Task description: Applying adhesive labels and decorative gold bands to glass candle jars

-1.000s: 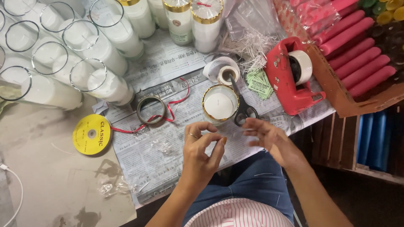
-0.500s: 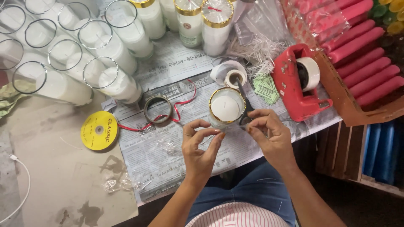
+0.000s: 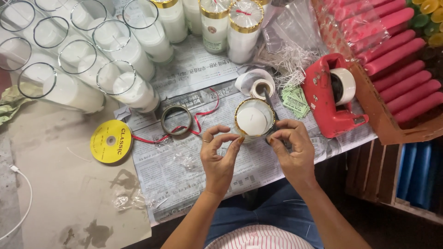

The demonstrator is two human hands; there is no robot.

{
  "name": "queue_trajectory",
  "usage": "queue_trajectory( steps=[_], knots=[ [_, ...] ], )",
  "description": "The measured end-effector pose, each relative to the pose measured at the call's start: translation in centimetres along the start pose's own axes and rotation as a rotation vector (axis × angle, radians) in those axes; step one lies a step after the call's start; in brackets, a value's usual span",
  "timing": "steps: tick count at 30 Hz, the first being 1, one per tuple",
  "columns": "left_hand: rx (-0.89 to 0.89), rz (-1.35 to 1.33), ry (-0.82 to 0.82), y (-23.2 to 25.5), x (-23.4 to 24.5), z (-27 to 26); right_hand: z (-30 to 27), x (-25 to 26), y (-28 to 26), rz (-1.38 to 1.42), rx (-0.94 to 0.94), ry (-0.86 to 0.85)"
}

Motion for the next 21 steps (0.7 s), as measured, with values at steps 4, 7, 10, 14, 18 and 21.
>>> queue_trajectory(
  steps=[4, 7, 10, 14, 18, 21],
  knots=[
    [-0.03, -0.068, -0.022, 0.1, -0.3, 1.1, 0.4, -0.5, 1.6, 0.056, 0.02, 0.021],
    [-0.021, -0.147, -0.06, -0.7, -0.4, 1.6, 0.6, -0.5, 2.5, 0.076, 0.011, 0.033],
    [-0.038, -0.084, -0.081, -0.9, 0.0, 2.1, 0.9, -0.2, 3.8, 0.205, -0.064, 0.048],
    [-0.055, -0.041, -0.106, -0.7, 0.7, 3.2, 1.8, 0.4, 4.0, 0.251, -0.083, 0.02],
    [-0.024, -0.035, -0.13, -0.1, 0.9, 4.4, 2.5, 1.0, 3.9, 0.213, -0.058, 0.015],
    [-0.083, -0.081, -0.103, -0.6, 0.5, 4.7, 2.8, 1.2, 3.4, 0.162, -0.048, 0.028]
  ],
)
Point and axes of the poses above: each hand's wrist, its own z-axis towards the middle knuckle, its own x-axis out of the back of the hand, y = z × x, the point moved 1 cm from there along z, towards the middle knuckle, and after that the axes turned 2 degrees about z, right-handed, at the moved point
